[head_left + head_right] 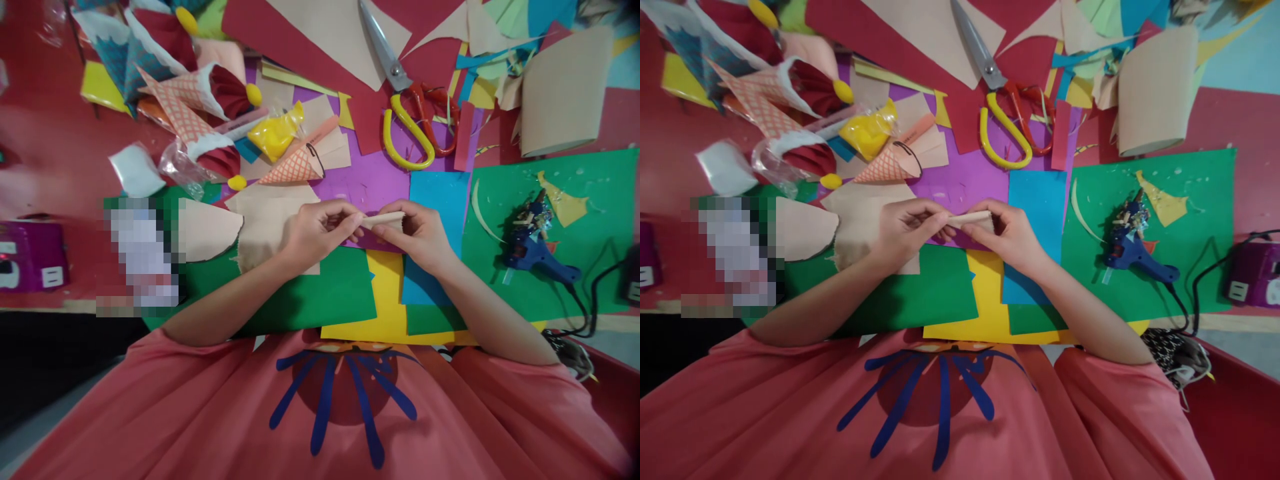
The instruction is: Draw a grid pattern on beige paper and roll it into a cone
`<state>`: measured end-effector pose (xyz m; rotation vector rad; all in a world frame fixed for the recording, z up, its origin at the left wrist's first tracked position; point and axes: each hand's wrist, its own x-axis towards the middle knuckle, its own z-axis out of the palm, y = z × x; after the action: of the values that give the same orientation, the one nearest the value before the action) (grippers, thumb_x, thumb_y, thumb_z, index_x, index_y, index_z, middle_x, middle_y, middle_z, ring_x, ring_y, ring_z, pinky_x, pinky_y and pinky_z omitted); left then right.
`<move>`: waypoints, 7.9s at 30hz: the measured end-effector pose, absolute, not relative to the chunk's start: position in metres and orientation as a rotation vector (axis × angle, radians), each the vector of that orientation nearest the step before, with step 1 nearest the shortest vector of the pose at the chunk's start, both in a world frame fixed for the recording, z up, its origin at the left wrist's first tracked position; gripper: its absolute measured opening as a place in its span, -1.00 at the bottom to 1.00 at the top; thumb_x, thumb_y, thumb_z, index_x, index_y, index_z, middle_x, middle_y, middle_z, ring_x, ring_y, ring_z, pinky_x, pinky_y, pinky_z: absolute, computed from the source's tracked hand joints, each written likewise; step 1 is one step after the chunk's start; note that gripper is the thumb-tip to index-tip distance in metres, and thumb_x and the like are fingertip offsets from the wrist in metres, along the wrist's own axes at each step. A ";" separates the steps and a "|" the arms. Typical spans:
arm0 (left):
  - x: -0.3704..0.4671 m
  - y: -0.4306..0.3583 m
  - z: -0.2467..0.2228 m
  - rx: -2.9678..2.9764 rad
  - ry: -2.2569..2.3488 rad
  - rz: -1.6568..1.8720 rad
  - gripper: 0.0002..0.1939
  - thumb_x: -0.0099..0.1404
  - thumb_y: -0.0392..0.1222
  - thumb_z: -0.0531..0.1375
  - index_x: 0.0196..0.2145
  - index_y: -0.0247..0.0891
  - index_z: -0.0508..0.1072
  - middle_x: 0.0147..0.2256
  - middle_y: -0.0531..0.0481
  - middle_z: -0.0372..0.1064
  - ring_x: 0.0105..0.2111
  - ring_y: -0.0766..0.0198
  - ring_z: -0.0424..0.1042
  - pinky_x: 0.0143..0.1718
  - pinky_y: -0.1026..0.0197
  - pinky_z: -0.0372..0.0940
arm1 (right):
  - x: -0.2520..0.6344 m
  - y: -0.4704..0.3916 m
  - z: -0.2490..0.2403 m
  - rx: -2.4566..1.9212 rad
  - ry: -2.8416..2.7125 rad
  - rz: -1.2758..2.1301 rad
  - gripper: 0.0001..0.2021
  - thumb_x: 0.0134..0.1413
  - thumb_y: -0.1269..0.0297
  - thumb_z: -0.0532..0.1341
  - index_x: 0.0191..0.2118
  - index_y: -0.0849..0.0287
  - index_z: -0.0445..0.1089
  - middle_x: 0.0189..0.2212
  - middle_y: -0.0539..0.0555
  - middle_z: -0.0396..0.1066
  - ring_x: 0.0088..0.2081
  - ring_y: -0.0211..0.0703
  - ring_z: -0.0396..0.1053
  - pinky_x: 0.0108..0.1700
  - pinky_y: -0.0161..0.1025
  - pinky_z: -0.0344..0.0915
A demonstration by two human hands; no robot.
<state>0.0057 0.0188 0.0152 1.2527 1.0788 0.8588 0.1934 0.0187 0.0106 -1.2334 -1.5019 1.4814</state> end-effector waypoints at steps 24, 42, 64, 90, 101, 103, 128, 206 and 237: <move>0.006 0.010 0.004 1.451 1.042 0.949 -0.91 0.27 -0.20 0.22 -0.28 -0.26 0.46 -0.40 0.05 0.55 -0.46 0.41 0.55 -0.42 0.45 0.43 | 0.193 0.024 0.016 -1.114 -1.182 1.773 -0.74 -0.05 0.16 0.39 -0.34 0.19 0.39 -0.55 -0.11 0.40 -0.59 -0.45 0.32 -0.53 -0.45 0.24; 0.006 0.012 0.012 1.193 0.859 0.907 -0.73 0.24 0.00 0.28 -0.27 -0.28 0.50 -0.42 0.00 0.57 -0.44 0.32 0.58 -0.39 0.34 0.48 | 0.194 0.023 0.019 -0.925 -0.862 2.080 -0.79 -0.08 0.28 0.41 -0.37 0.19 0.39 -0.60 -0.10 0.49 -0.64 -0.43 0.37 -0.60 -0.52 0.28; 0.010 0.018 0.008 1.098 0.927 0.963 -0.75 0.22 -0.04 0.24 -0.42 -0.23 0.30 -0.62 0.12 0.39 -0.64 0.41 0.38 -0.62 0.37 0.26 | 0.178 0.002 0.020 -1.020 -0.995 1.815 -0.74 0.00 0.20 0.37 -0.37 0.14 0.26 -0.52 -0.08 0.52 -0.54 -0.35 0.48 -0.47 -0.40 0.44; 0.012 0.016 0.008 1.031 0.934 1.068 -0.74 0.20 -0.09 0.29 -0.45 -0.24 0.28 -0.65 0.19 0.35 -0.68 0.47 0.32 -0.65 0.42 0.22 | 0.177 0.004 0.018 -0.939 -0.859 1.938 -0.73 -0.01 0.22 0.38 -0.36 0.14 0.25 -0.57 -0.14 0.51 -0.55 -0.33 0.50 -0.49 -0.43 0.45; 0.012 0.018 0.007 1.045 0.895 1.024 -0.63 0.19 0.07 0.29 -0.43 -0.25 0.27 -0.61 0.16 0.40 -0.61 0.43 0.42 -0.57 0.39 0.29 | 0.177 0.003 0.016 -0.937 -0.878 1.891 -0.76 0.03 0.23 0.35 -0.18 0.10 0.38 -0.50 -0.13 0.55 -0.54 -0.37 0.50 -0.46 -0.43 0.47; 0.012 0.017 0.008 1.072 0.893 1.042 -0.63 0.21 0.08 0.28 -0.42 -0.25 0.28 -0.61 0.16 0.40 -0.62 0.44 0.41 -0.58 0.39 0.28 | 0.177 0.003 0.016 -0.934 -0.872 1.894 -0.76 0.02 0.23 0.36 -0.18 0.10 0.39 -0.50 -0.13 0.55 -0.54 -0.36 0.50 -0.45 -0.43 0.47; 0.007 0.019 0.008 1.046 0.890 0.985 -0.81 0.22 -0.17 0.26 -0.41 -0.27 0.32 -0.56 0.14 0.42 -0.56 0.44 0.44 -0.50 0.41 0.34 | 0.183 0.004 0.015 -0.911 -0.832 1.877 -0.85 0.00 0.33 0.35 -0.24 0.04 0.59 -0.51 -0.07 0.56 -0.54 -0.36 0.50 -0.47 -0.44 0.44; -0.019 0.033 0.017 1.957 1.147 0.794 -0.79 0.39 -0.08 0.10 -0.27 -0.22 0.46 -0.45 0.14 0.50 -0.50 0.47 0.46 -0.45 0.41 0.25 | 0.192 0.017 0.007 -1.067 -0.996 1.596 -0.83 -0.02 0.25 0.39 -0.27 0.11 0.47 -0.53 -0.14 0.45 -0.57 -0.46 0.37 -0.49 -0.48 0.32; -0.035 0.053 0.019 2.150 0.989 0.928 -0.61 0.20 0.07 0.26 -0.11 -0.15 0.31 -0.12 0.01 0.43 -0.10 0.19 0.44 -0.07 0.08 0.37 | 0.205 0.020 0.012 -1.118 -1.406 0.594 -0.92 0.16 0.26 0.25 -0.21 0.01 0.43 -0.27 0.00 0.44 -0.39 -0.27 0.44 -0.37 -0.24 0.44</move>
<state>-0.0349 0.0529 0.0194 2.1498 0.9887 0.9283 0.2054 0.0202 0.0123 -1.1177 -1.4061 0.5935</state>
